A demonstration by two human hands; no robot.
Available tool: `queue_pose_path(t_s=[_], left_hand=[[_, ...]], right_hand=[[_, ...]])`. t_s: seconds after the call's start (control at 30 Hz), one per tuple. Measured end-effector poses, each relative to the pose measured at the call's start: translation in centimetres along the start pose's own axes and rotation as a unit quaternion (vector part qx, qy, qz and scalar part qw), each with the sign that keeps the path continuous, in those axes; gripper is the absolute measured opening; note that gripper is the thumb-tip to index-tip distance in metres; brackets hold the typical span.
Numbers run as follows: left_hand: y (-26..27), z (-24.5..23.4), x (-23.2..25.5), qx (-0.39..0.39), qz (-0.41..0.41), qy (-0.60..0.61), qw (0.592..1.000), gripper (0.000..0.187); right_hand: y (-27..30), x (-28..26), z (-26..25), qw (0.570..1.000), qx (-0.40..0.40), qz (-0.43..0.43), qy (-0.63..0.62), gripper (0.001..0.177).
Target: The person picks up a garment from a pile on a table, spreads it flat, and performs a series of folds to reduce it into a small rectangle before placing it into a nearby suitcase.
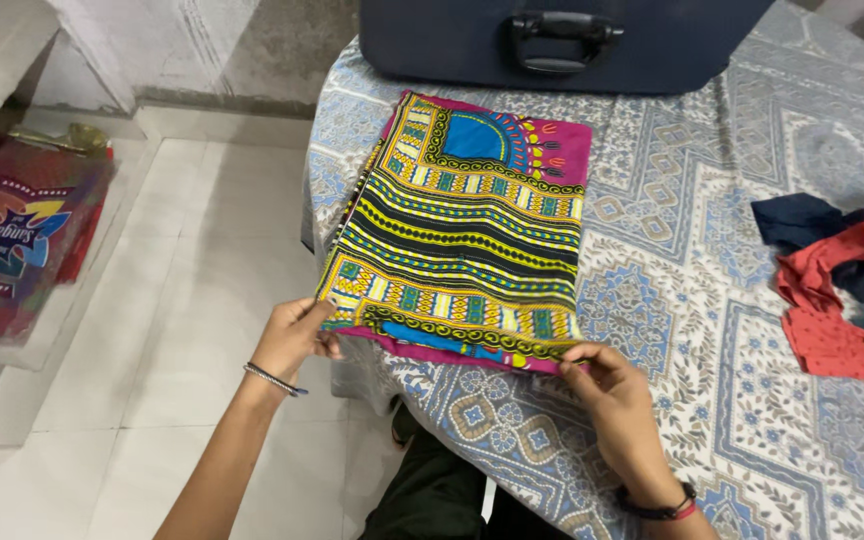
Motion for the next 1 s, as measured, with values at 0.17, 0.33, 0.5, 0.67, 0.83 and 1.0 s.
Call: queue_pose_path(t_s=[0.17, 0.33, 0.5, 0.67, 0.83, 1.0], left_hand=[[2.1, 4.1, -0.2, -0.099, -0.038, 0.021, 0.994, 0.032], [5.3, 10.0, -1.4, -0.229, -0.124, 0.025, 0.965, 0.037], [10.7, 18.9, -3.7, -0.427, -0.184, 0.009, 0.885, 0.040], [14.7, 28.7, -8.1, -0.580, -0.203, -0.014, 0.789, 0.039], [15.9, 33.9, -6.1, -0.680, 0.200, -0.297, 0.640, 0.040], [1.2, 36.7, 0.9, -0.465, 0.224, -0.396, 0.760, 0.023]], right_hand=[[-0.4, -1.5, -2.9, 0.988, 0.049, 0.001, -0.146, 0.011], [-0.8, -2.0, -9.5, 0.980, 0.117, -0.052, -0.153, 0.021], [-0.8, -1.7, -17.2, 0.964, 0.196, -0.101, -0.150, 0.026], [-0.3, -0.2, -24.7, 0.948, 0.272, -0.107, -0.123, 0.025], [-1.2, 2.5, -28.7, 0.949, 0.302, -0.085, -0.038, 0.024], [-1.8, 4.4, -28.9, 0.967, 0.232, -0.091, 0.054, 0.026]])
Point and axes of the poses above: each hand's wrist, its own y-axis away from the middle knuckle, its own z-axis out of the palm, x = y × z, the point moved 5 cm from there along -y, towards the middle knuckle, and after that the axes turned 1 degree about -x, right-handed, at the moved point
